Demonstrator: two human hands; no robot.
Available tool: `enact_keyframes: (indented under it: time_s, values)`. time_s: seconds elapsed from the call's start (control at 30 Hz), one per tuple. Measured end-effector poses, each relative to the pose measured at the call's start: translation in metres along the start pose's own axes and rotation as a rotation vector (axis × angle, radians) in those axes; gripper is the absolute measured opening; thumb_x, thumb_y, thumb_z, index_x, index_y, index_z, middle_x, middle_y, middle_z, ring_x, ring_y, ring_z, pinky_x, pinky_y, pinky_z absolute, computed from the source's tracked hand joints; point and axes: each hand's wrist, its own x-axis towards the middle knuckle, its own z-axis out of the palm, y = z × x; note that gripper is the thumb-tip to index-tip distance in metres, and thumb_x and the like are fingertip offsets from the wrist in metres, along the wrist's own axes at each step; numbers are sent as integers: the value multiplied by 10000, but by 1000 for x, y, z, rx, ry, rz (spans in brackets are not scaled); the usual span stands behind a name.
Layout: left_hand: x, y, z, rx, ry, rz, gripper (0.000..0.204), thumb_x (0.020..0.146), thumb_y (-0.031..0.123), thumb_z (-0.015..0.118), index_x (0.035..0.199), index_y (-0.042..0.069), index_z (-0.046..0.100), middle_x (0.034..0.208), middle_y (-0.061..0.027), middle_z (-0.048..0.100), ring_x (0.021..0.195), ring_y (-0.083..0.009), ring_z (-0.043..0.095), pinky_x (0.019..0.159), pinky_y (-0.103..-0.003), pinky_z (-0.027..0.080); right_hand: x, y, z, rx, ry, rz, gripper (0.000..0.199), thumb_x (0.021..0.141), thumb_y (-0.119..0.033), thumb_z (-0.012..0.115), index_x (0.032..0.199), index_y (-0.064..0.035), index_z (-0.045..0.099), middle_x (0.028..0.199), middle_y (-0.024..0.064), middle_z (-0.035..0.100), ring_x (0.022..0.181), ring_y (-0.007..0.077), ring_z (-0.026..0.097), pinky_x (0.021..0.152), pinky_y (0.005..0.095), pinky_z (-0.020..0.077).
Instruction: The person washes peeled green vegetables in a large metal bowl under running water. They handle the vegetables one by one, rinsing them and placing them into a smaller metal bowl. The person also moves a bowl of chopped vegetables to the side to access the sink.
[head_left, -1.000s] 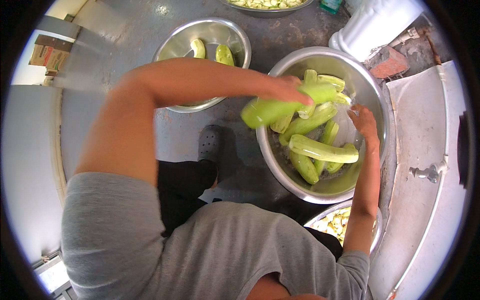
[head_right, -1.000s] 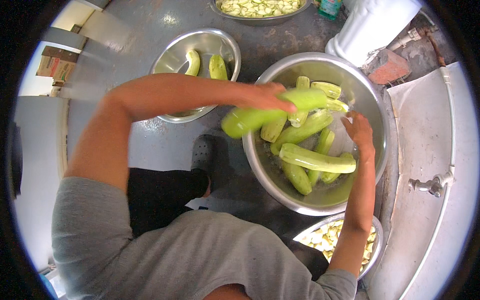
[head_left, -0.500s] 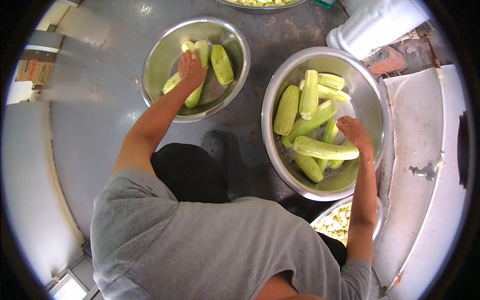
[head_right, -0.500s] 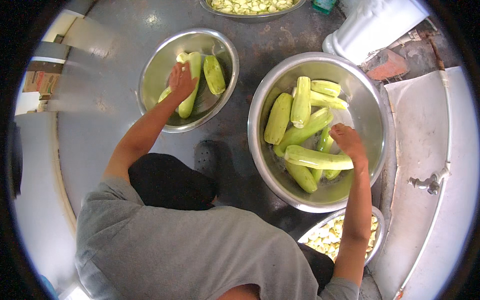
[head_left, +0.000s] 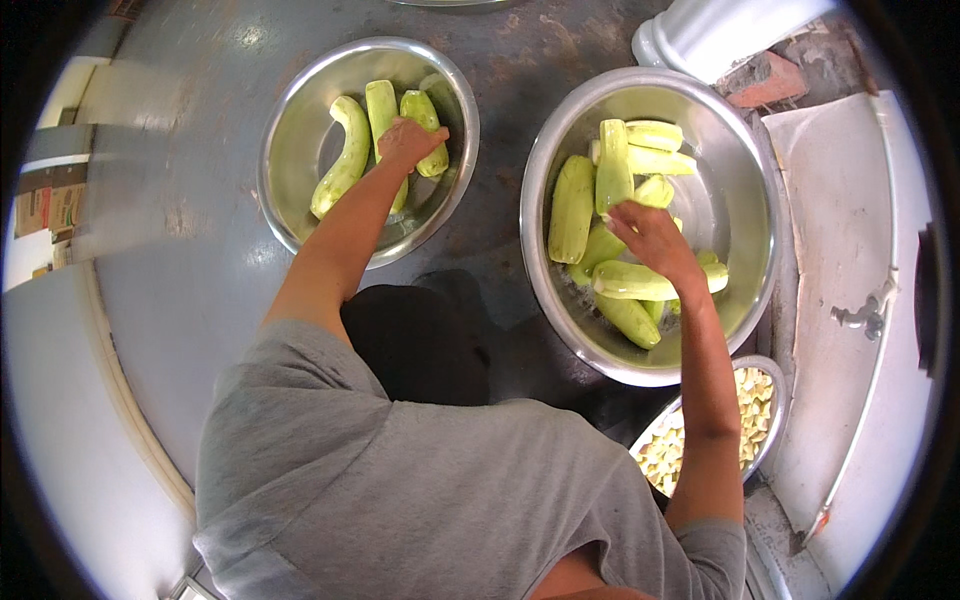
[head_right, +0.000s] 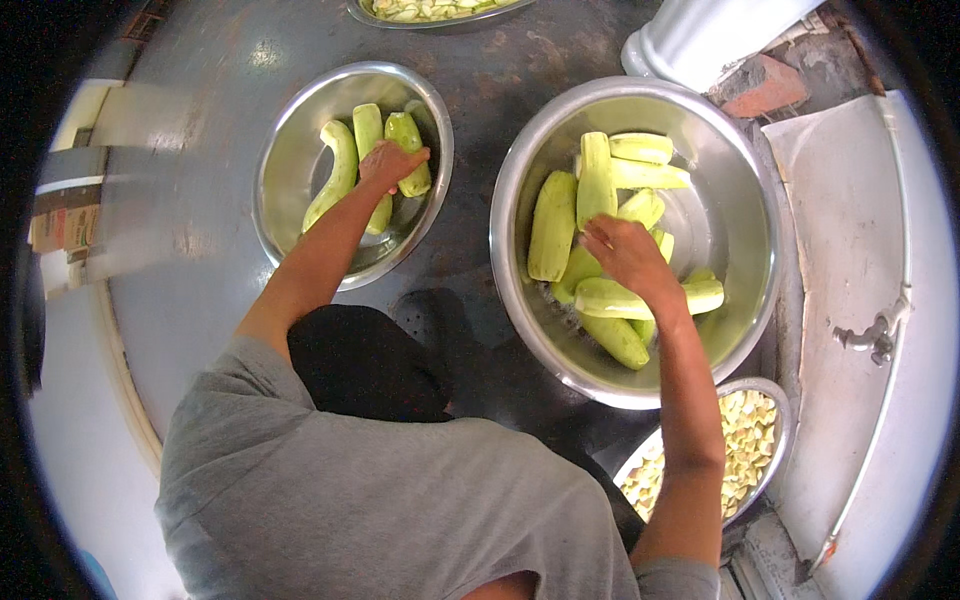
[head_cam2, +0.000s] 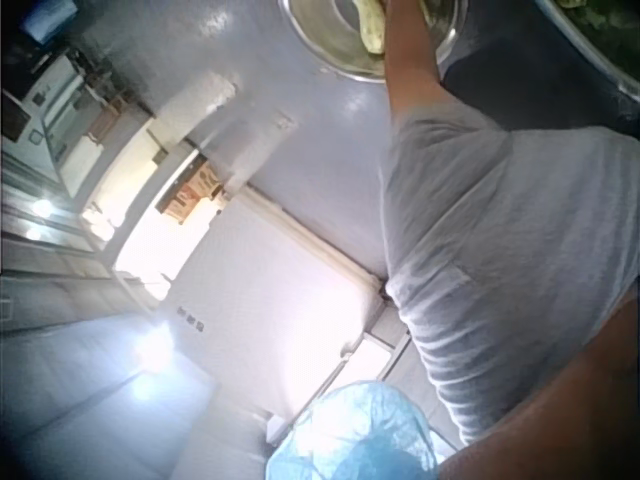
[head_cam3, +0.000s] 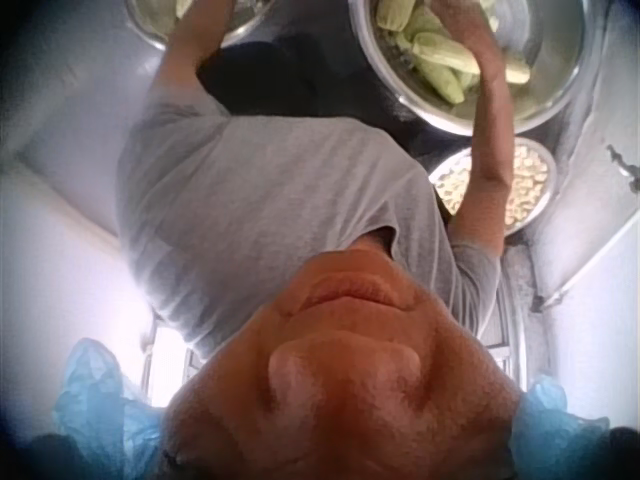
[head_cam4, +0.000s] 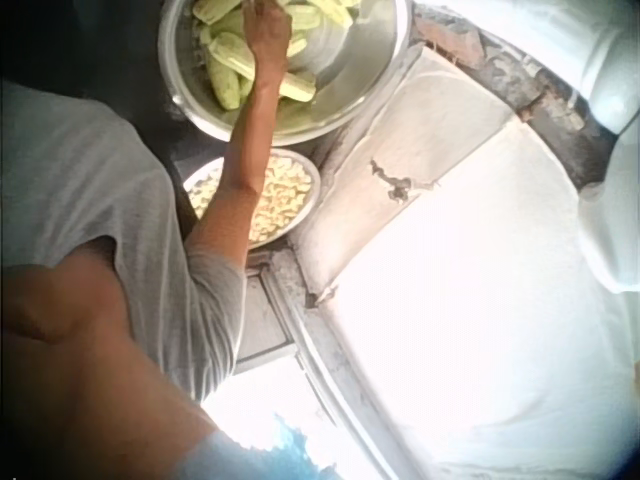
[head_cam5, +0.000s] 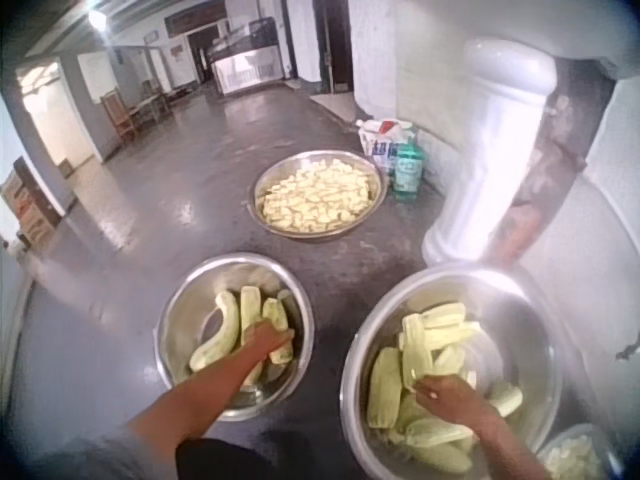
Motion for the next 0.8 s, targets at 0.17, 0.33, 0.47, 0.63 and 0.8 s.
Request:
enact_keyframes:
  time_s: [0.17, 0.33, 0.47, 0.63, 0.8]
  values:
    - [-2, -29, -16, -939, -492, -40, 744, 782, 641, 540, 1197, 24, 532, 1038, -115, 643, 750, -232, 666, 729, -306, 535, 36, -52, 39, 584, 357, -142, 343, 869, -203, 638, 1161, -31, 583, 1033, 108, 659, 939, 201, 626, 815, 312, 493]
    - [-96, 44, -70, -1520, -560, 144, 668, 837, 621, 482, 1207, 68, 533, 1066, -105, 638, 941, -252, 631, 780, -344, 533, 53, -120, 44, 492, 584, -281, 853, 730, -361, 765, 1384, -36, 326, 1371, 223, 383, 1192, 343, 472, 988, 414, 414]
    - [-144, 102, -70, -1713, -924, 217, 669, 852, 651, 422, 1204, 92, 528, 1096, -85, 625, 934, -249, 633, 796, -359, 526, 62, -126, 38, 515, 806, -427, 795, 737, -270, 760, 1356, -10, 334, 1306, 232, 421, 1118, 340, 508, 901, 385, 451]
    - [-183, 151, -51, -1656, -1109, 221, 708, 836, 702, 399, 1191, 108, 547, 1125, -79, 607, 1002, -235, 592, 850, -387, 486, 22, -102, 11, 493, 988, -243, 618, 785, -228, 708, 1272, -3, 401, 1115, 205, 551, 963, 299, 589, 816, 368, 482]
    - [-196, 193, -18, -1869, -1044, 274, 771, 791, 693, 503, 1288, 105, 459, 1270, -88, 505, 1175, -256, 476, 998, -423, 381, -7, -79, -5, 722, 1080, -140, 564, 835, -253, 639, 1272, -10, 378, 942, 193, 601, 799, 267, 606, 725, 370, 487]
